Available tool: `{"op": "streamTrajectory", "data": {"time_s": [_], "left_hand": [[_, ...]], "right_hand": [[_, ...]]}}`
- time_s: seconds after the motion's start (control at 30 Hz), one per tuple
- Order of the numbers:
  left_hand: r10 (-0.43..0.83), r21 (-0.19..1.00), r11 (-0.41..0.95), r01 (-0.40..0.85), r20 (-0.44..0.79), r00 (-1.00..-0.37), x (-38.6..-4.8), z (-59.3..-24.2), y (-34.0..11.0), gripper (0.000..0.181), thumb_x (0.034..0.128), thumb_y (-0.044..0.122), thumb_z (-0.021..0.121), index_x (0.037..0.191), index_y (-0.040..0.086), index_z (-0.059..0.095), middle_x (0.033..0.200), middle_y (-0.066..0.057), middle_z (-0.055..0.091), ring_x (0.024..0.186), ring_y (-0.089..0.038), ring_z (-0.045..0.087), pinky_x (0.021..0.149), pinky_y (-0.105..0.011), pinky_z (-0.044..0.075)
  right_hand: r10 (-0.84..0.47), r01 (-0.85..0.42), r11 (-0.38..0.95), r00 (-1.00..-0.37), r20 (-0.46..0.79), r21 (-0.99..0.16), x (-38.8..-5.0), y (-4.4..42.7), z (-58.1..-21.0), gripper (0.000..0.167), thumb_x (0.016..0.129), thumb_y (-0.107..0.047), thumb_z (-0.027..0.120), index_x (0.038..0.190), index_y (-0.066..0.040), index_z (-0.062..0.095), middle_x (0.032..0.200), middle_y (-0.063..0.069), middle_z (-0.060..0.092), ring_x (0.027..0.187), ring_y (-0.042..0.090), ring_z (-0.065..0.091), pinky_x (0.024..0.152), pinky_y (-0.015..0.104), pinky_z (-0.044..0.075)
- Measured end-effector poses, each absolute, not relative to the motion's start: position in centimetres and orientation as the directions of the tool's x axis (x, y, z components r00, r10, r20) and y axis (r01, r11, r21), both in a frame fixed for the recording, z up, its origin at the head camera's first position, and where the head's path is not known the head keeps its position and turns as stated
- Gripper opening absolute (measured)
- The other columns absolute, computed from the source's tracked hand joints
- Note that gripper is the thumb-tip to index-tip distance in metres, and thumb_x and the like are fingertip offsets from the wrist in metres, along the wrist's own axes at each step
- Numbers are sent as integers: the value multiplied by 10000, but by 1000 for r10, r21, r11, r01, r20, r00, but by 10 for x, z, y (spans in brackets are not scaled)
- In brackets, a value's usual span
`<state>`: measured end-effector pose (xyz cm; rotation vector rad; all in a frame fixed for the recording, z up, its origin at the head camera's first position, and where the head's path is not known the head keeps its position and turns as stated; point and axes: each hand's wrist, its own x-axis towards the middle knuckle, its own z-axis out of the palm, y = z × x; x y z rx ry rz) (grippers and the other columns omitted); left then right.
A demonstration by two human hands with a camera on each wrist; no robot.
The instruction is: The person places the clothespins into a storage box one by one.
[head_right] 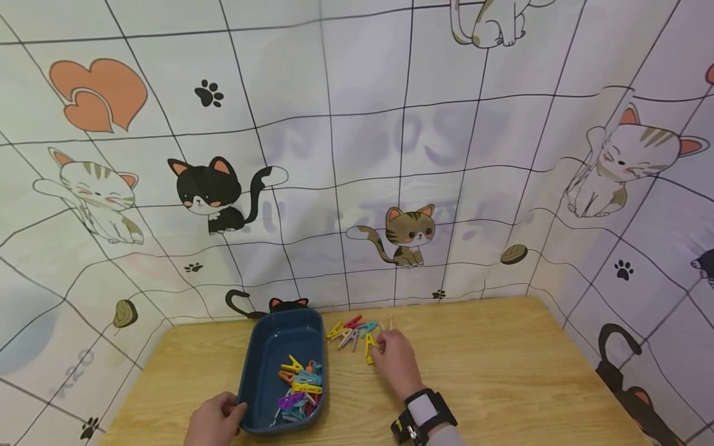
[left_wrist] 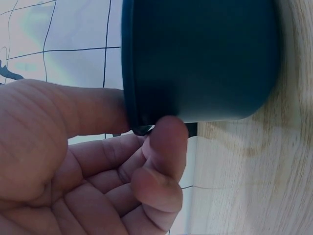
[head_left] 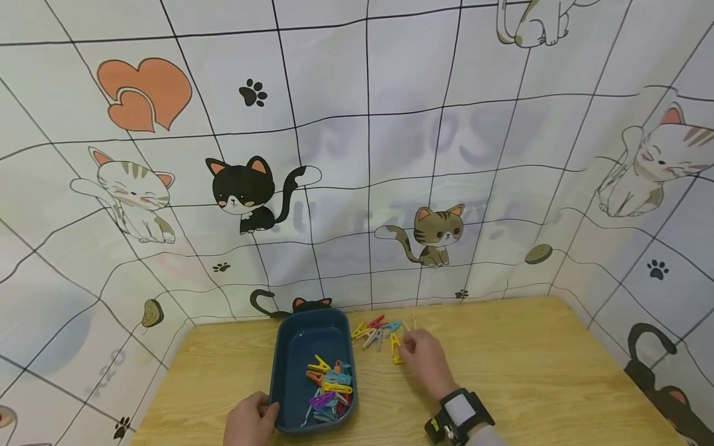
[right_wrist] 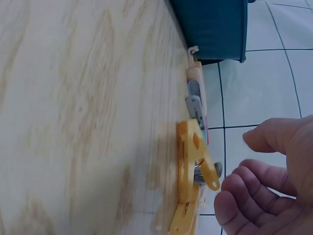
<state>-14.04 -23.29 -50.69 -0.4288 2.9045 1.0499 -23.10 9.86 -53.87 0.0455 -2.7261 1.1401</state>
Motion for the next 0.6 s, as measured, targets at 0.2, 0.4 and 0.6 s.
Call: {"op": "streamTrajectory", "data": {"time_s": [0.2,0.4,0.6], "left_hand": [[-243,635,727,-263,-120,-963,-140,-505,-232,113,913,79,699,871,-24,681,654,12,599,577,-132,554,555,-305,435],[-240,640,725,-255,-112,-964,-140,-506,-233,112,913,82,699,864,-18,683,645,17,591,572,-132,543,554,-304,424],[-236,635,733,-243,-97,-967,-140,-506,-233,109,907,81,705,851,-11,681,639,14,575,569,-136,529,551,-305,416]], "right_hand": [[77,-43,733,-986,145,-679,-237,101,-541,107,864,-73,755,936,-19,696,871,40,609,771,163,570,655,318,496],[86,-33,764,-985,152,-645,-241,101,-545,150,844,-89,791,822,-38,651,811,39,571,710,166,525,589,286,424],[88,-41,802,-979,186,-596,-242,102,-548,174,831,-80,801,779,-49,638,772,39,567,670,167,502,561,286,399]]}}
